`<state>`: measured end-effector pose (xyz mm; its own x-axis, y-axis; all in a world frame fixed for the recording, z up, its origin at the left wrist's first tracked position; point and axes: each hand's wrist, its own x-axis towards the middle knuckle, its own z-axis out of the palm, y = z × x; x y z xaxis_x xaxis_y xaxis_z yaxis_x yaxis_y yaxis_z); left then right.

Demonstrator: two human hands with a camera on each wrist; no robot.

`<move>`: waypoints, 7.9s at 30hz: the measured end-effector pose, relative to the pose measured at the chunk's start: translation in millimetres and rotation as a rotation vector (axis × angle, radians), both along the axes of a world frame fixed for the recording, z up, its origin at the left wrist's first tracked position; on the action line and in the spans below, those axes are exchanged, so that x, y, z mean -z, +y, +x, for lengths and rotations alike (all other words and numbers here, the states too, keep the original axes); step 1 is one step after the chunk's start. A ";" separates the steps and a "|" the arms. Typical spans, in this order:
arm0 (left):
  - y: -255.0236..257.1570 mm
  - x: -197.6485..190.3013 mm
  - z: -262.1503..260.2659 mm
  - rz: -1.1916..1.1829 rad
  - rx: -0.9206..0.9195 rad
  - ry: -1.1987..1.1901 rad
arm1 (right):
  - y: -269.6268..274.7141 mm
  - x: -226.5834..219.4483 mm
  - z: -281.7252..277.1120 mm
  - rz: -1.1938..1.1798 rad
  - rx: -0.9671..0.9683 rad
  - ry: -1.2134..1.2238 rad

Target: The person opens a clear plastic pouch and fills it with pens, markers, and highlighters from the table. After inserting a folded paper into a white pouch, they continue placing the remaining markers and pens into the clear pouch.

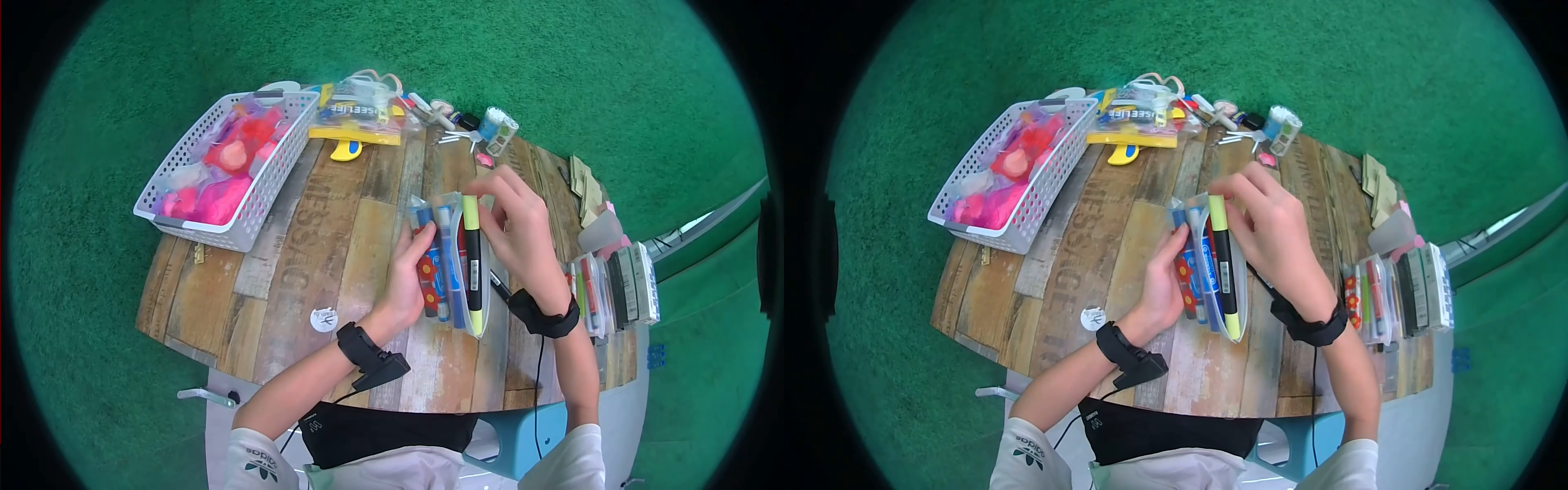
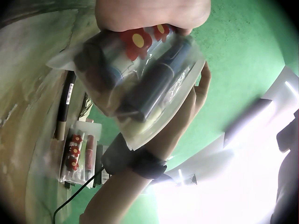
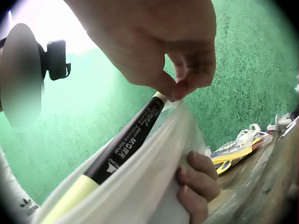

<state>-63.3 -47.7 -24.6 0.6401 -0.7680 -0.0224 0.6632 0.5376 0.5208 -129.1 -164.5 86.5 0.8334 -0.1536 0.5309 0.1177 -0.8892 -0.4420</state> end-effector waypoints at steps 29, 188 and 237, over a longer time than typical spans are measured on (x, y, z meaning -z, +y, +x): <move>4.9 -8.2 7.9 -0.048 0.055 0.015 | -10.8 -5.3 0.4 0.091 -0.140 0.026; 2.0 5.9 21.7 -0.023 -0.044 0.142 | 8.5 38.2 -35.9 -0.051 0.080 -0.120; 3.8 -5.4 -34.1 -0.040 -0.172 0.152 | 42.3 32.2 -93.5 0.089 0.067 0.016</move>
<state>-97.4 -43.9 -19.1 0.7533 -0.6500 -0.1005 0.6293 0.6678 0.3975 -222.6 -122.2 54.3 0.8277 -0.2554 0.4996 0.0516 -0.8519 -0.5211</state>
